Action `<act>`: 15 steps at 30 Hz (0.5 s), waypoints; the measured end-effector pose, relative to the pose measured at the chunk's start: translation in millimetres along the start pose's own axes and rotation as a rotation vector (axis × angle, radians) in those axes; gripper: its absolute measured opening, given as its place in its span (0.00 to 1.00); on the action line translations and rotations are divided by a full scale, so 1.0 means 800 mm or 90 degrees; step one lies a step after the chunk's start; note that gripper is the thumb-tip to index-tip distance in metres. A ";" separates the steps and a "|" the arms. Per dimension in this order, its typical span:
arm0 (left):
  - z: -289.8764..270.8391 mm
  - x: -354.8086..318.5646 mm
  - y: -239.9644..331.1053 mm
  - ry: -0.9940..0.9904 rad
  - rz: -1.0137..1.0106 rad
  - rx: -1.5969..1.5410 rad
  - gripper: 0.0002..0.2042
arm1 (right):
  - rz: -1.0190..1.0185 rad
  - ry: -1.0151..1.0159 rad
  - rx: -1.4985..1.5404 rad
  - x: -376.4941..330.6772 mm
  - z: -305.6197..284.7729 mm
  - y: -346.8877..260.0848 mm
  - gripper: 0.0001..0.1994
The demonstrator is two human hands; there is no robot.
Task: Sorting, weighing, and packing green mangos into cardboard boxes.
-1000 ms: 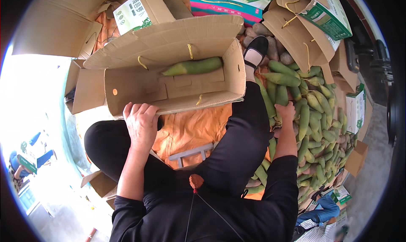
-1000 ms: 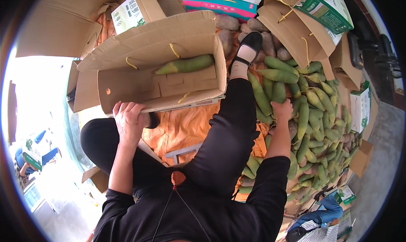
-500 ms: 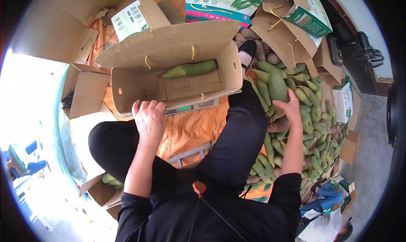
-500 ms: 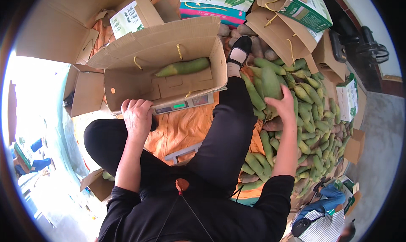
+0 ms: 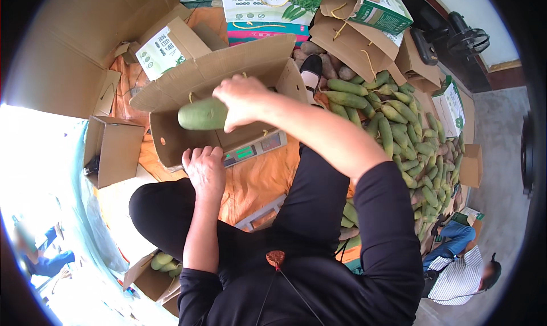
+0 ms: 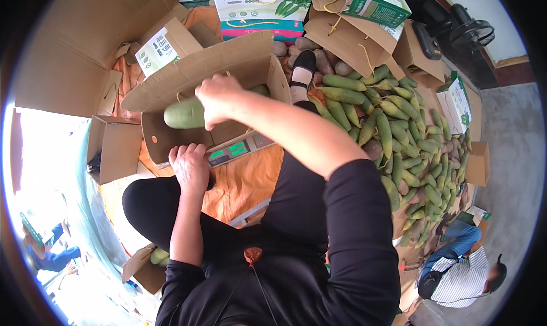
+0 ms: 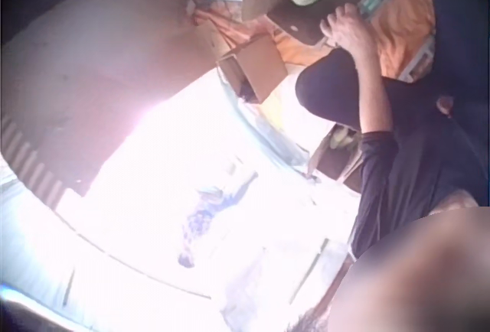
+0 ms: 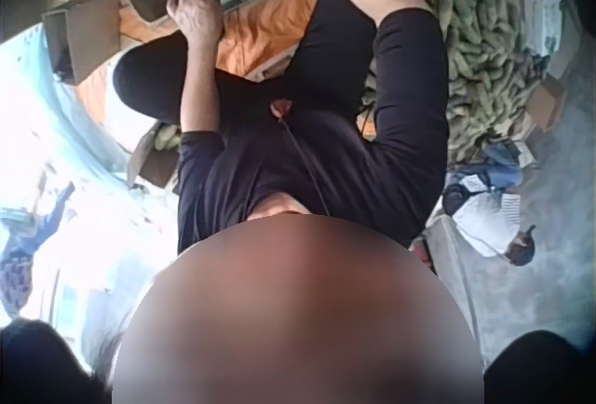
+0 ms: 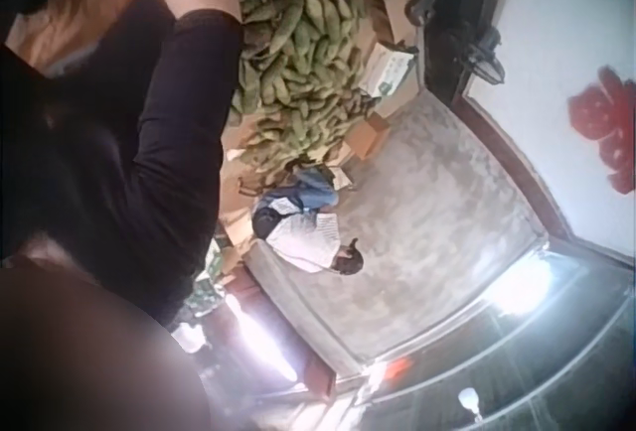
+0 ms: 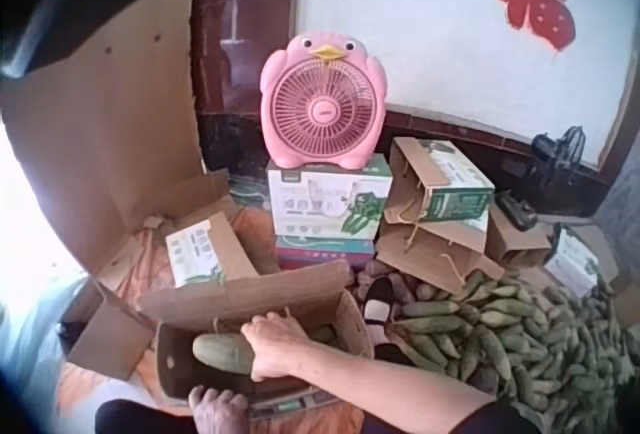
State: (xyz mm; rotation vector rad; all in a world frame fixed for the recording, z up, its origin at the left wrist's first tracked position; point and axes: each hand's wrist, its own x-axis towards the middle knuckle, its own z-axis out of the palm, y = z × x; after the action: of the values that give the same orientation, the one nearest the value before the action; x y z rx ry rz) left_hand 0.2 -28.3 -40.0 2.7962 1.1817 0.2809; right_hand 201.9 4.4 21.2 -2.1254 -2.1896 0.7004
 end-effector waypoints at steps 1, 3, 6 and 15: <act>0.004 0.002 0.002 0.002 0.012 -0.008 0.05 | 0.014 -0.031 -0.012 0.014 0.017 -0.005 0.34; 0.006 0.003 0.001 0.009 0.026 -0.013 0.04 | 0.034 -0.085 -0.038 0.041 0.052 -0.014 0.31; 0.009 -0.003 -0.003 0.021 0.006 -0.010 0.05 | 0.062 -0.146 -0.070 0.069 0.079 -0.038 0.30; 0.014 -0.001 -0.001 0.036 0.012 -0.022 0.02 | 0.037 -0.195 0.063 0.085 0.137 -0.033 0.28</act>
State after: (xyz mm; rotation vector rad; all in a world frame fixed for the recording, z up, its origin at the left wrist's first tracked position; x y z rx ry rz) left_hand 1.4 -28.4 -51.3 2.7883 1.1506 0.3799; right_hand 137.4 36.3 -88.9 -2.1637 -2.1780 1.1833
